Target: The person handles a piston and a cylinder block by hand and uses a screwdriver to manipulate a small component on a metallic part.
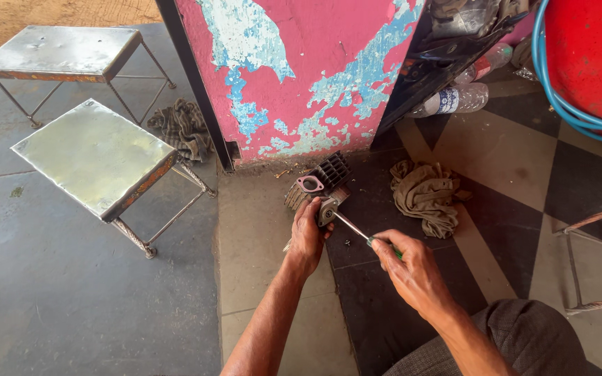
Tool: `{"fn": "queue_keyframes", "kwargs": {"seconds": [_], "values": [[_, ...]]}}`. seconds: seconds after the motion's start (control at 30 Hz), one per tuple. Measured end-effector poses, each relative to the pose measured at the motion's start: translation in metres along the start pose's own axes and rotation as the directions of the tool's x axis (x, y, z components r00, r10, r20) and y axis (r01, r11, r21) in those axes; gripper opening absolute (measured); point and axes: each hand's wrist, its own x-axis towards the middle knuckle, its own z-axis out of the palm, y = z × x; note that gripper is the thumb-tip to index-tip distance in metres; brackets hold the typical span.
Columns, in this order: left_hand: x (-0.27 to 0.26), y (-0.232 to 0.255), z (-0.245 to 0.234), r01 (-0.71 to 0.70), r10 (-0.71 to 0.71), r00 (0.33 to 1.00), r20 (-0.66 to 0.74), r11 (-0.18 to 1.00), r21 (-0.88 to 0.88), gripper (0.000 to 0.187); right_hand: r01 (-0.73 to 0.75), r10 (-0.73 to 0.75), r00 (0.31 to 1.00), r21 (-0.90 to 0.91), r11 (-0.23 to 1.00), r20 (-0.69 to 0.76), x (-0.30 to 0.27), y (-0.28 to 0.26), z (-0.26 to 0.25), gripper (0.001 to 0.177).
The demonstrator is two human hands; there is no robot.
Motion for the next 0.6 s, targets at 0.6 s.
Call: {"fn": "queue_keyframes", "kwargs": {"seconds": [0.6], "values": [[-0.013,0.013,0.011,-0.058,0.057,0.998,0.011,0.983,0.173,0.03,-0.463,0.359,0.885,0.635,0.618,0.296,0.014,0.0,0.012,0.03]]}}
